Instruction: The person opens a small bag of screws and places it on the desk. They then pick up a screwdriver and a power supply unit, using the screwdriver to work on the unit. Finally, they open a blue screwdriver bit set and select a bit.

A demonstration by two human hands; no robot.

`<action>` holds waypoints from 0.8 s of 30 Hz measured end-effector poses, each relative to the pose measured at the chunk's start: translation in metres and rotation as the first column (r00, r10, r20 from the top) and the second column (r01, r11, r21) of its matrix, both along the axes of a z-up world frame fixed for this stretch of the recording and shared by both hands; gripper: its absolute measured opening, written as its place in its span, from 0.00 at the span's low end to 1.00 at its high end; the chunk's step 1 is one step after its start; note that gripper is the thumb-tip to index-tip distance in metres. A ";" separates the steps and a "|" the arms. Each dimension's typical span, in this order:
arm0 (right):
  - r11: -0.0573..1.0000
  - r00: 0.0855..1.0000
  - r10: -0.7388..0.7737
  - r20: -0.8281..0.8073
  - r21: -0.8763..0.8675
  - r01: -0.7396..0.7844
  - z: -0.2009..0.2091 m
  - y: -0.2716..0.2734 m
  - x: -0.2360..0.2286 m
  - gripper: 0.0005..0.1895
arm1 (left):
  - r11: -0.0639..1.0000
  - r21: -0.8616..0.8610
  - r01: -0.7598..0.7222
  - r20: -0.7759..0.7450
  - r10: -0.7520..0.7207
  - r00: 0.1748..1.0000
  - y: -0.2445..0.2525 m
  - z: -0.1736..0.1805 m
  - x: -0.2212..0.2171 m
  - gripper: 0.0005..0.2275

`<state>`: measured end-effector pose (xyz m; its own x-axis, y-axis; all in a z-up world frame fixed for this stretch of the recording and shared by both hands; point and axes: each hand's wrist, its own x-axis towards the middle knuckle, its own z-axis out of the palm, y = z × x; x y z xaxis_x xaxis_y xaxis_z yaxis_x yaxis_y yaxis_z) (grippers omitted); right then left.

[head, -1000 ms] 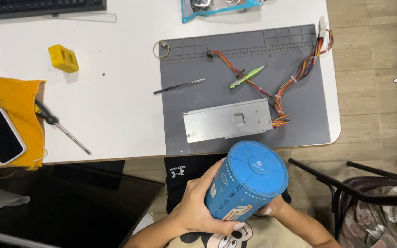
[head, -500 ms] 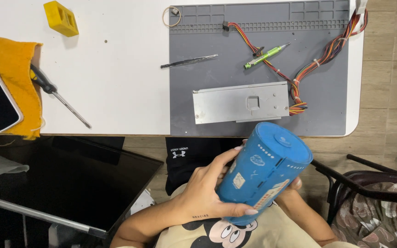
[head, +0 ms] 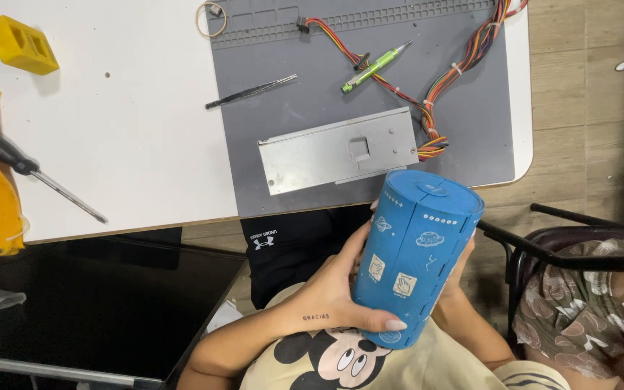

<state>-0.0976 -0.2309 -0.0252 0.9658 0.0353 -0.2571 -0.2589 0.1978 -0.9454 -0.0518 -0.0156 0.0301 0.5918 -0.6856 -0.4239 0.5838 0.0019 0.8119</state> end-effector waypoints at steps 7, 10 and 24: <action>0.999 1.000 0.005 -0.004 -0.037 -0.005 0.006 0.001 -0.006 0.69 | 0.905 0.417 -0.082 0.285 -0.045 0.958 0.001 0.013 0.001 0.55; 0.965 0.996 0.039 -0.077 -0.255 -0.058 -0.002 0.001 -0.004 0.55 | 0.854 0.491 -0.172 0.393 -0.041 0.918 -0.003 -0.005 -0.009 0.55; 0.996 1.000 -0.023 0.001 -0.090 0.023 -0.047 0.011 -0.027 0.48 | 0.911 0.324 -0.255 0.435 0.096 0.895 0.005 -0.017 -0.010 0.49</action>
